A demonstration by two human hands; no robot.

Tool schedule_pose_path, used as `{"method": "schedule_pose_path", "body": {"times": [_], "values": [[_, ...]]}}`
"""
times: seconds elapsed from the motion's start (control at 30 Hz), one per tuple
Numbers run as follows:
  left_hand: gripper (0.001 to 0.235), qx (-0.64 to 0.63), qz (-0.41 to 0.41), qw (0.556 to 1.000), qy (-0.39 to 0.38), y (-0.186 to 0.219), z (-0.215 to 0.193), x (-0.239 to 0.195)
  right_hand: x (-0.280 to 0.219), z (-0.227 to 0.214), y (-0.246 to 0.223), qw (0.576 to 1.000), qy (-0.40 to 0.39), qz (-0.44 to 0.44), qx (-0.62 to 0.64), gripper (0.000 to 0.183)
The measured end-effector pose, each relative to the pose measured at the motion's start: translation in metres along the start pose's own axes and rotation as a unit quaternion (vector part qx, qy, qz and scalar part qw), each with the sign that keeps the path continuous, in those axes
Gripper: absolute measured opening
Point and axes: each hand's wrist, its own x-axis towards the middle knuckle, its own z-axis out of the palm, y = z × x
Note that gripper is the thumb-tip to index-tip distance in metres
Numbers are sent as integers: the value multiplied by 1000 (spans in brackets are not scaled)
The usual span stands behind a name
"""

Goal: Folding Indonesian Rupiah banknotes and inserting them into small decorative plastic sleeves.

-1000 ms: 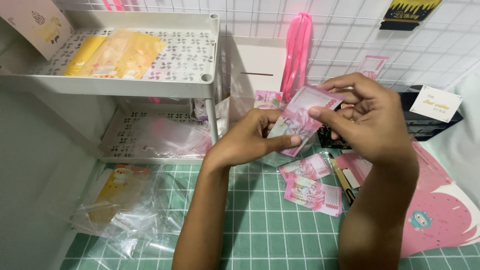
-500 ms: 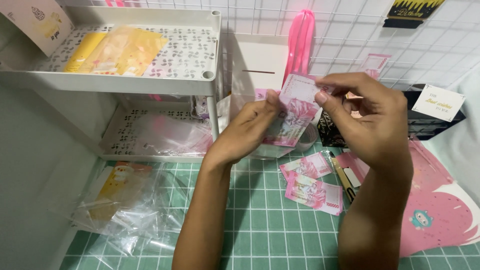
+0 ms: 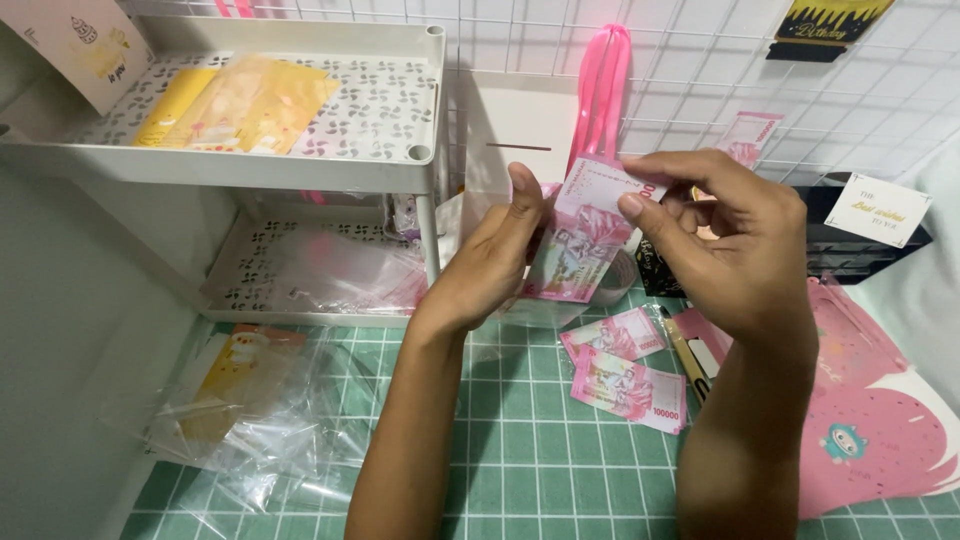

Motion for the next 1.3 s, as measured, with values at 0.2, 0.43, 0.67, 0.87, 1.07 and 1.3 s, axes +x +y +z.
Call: {"method": "schedule_pose_path", "body": {"times": [0.2, 0.43, 0.67, 0.87, 1.07, 1.3], "values": [[82, -19, 34, 999, -16, -3, -1, 0, 1, 1, -1, 1000, -1, 6, 10, 14], [62, -7, 27, 1000, -3, -8, 1, 1, 5, 1, 3, 997, -20, -68, -18, 9], [51, 1, 26, 999, 22, -6, 2, 0, 3, 3, -3, 995, -42, -63, -66, 16], [86, 30, 70, 997, 14, -7, 1, 1, 3, 1, -6, 990, -68, -76, -96, 23], [90, 47, 83, 995, 26, -1, 1, -2, 4, 3, -9, 991, -73, -57, -92, 26], [87, 7, 86, 996, 11, -4, 2, -1, 5, 5, -8, 992, -67, -46, -94, 21]]}}
